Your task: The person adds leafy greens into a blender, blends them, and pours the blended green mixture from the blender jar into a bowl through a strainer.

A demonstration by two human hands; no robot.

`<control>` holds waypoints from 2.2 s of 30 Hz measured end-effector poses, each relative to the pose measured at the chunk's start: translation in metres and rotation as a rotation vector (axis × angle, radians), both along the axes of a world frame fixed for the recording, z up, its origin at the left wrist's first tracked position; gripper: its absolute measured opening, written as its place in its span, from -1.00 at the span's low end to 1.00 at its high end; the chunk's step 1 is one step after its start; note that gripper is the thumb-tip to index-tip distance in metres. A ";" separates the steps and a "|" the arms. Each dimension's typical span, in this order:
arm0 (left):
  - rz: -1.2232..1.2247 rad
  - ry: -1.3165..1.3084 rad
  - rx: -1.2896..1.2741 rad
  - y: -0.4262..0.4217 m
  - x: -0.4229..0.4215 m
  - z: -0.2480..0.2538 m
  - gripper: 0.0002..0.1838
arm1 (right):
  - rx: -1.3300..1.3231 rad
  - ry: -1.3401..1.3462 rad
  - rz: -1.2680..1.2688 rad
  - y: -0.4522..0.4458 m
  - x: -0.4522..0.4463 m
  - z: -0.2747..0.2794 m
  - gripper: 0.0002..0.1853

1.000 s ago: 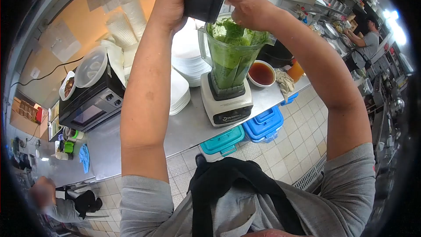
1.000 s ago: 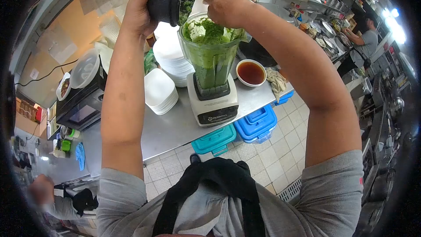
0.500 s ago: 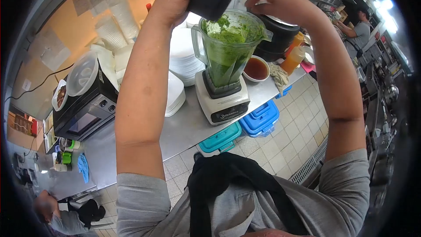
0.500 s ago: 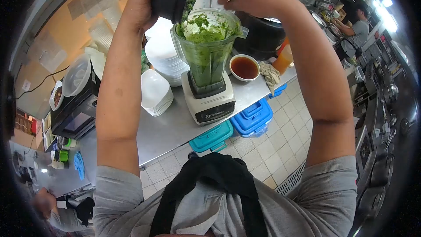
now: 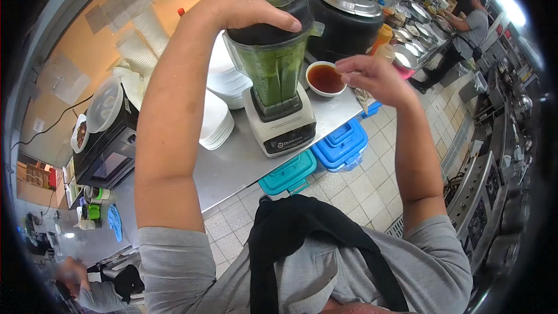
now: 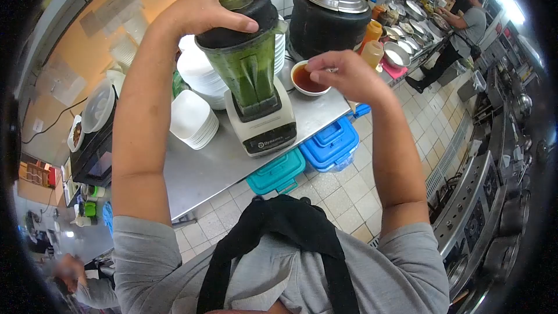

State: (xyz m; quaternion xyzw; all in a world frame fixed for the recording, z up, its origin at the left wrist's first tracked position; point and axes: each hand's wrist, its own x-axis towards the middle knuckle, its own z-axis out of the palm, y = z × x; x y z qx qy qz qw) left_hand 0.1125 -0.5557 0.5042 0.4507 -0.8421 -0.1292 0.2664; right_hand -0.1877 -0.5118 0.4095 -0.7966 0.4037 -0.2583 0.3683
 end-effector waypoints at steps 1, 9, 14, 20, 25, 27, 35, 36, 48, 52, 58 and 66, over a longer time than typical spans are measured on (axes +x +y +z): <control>0.000 -0.005 0.008 0.002 -0.002 0.003 -0.18 | 0.011 0.003 0.002 0.002 -0.002 -0.011 -0.78; 0.044 -0.040 0.342 0.020 -0.020 0.034 -0.09 | 0.215 0.108 -0.063 0.031 0.014 -0.127 -0.73; 0.049 -0.045 0.164 -0.008 -0.020 0.011 -0.14 | 0.321 0.062 -0.146 0.032 0.045 -0.212 -0.49; 0.031 0.041 0.214 -0.001 -0.021 0.007 -0.16 | 0.626 -0.180 -0.330 0.036 0.062 -0.230 -0.60; -0.030 -0.039 0.213 -0.025 -0.002 0.004 -0.18 | 0.762 -0.507 -0.386 0.039 0.070 -0.238 -0.68; -0.035 -0.037 0.224 -0.022 0.000 0.005 -0.16 | 0.764 -0.522 -0.376 0.042 0.071 -0.237 -0.69; 0.020 -0.063 0.236 -0.021 -0.002 0.007 -0.13 | 0.839 -0.489 -0.443 0.042 0.072 -0.229 -0.74; 0.024 -0.061 0.227 -0.022 0.000 0.006 -0.13 | 0.836 -0.493 -0.414 0.041 0.072 -0.233 -0.74; 0.019 -0.055 0.203 -0.005 -0.012 0.012 -0.24 | 0.791 -0.444 -0.273 0.029 0.075 -0.262 -0.76; 0.073 -0.078 0.160 -0.001 -0.019 0.014 -0.22 | 0.864 -0.526 -0.332 0.039 0.066 -0.241 -0.80; 0.100 -0.121 0.169 0.013 -0.030 0.015 -0.24 | 0.934 -0.541 -0.368 0.043 0.063 -0.219 -0.81; 0.315 0.032 0.311 0.045 -0.063 0.033 -0.05 | 0.905 -0.523 -0.340 0.043 0.063 -0.228 -0.80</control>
